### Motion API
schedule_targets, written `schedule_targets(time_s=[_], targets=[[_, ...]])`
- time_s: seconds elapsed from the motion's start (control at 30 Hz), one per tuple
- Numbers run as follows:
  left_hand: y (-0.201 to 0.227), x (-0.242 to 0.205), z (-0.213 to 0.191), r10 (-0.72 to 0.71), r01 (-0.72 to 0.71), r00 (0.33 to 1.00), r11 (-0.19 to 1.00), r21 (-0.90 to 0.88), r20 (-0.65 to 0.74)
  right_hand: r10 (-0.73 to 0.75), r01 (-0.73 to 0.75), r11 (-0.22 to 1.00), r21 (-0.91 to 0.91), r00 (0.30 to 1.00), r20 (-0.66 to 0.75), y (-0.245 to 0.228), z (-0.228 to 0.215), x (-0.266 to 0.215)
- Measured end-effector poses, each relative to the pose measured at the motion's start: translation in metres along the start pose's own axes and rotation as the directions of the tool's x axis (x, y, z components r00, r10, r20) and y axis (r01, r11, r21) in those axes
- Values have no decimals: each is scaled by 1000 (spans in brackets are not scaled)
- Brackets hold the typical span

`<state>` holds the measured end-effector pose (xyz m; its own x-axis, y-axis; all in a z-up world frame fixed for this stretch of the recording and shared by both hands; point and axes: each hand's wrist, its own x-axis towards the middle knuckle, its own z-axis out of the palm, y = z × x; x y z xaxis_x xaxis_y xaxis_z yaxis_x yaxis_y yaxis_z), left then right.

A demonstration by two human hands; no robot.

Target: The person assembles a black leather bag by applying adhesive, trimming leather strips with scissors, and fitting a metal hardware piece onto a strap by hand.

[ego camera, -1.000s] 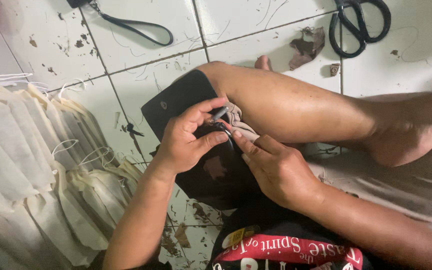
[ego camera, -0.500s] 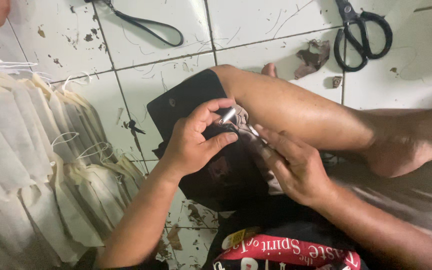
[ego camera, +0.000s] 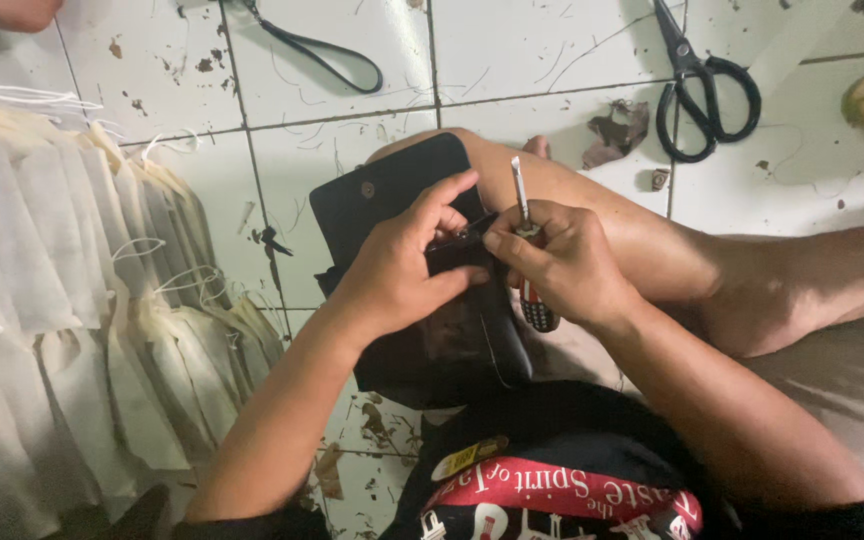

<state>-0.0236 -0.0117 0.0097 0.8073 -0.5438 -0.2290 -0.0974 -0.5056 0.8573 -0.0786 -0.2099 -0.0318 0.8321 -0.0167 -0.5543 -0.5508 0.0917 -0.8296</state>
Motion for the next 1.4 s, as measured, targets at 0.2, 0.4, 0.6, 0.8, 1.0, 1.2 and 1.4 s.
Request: schedule_targets(time_s=[0.2, 0.4, 0.6, 0.8, 1.0, 1.2, 1.4], targets=[[-8, 5, -20, -18, 25, 995, 997, 67, -101, -40, 50, 874, -483, 999, 31, -13, -49, 26], [1, 22, -28, -213, 221, 972, 972, 82, -96, -319, 152, 506, -849, 948, -21, -13, -179, 84], [-4, 35, -5, -183, 191, 972, 981, 39, -149, 131, -434, 261, -862, 901, -414, 10, -251, 131], [-6, 37, 11, -172, 166, 939, 985, -44, -299, 155, -458, 301, -837, 889, -431, 27, -239, 159], [0, 23, 2, -225, 131, 807, 970, -206, -546, -107, -307, 200, -931, 937, -332, 21, -213, 151], [1, 1, 1, 237, -149, 853, 964, 218, -465, 218, -323, 113, -940, 931, -293, 37, -213, 148], [-15, -4, 11, 370, -226, 897, 854, 468, -243, 210, -428, 263, -865, 900, -381, 24, -197, 130]])
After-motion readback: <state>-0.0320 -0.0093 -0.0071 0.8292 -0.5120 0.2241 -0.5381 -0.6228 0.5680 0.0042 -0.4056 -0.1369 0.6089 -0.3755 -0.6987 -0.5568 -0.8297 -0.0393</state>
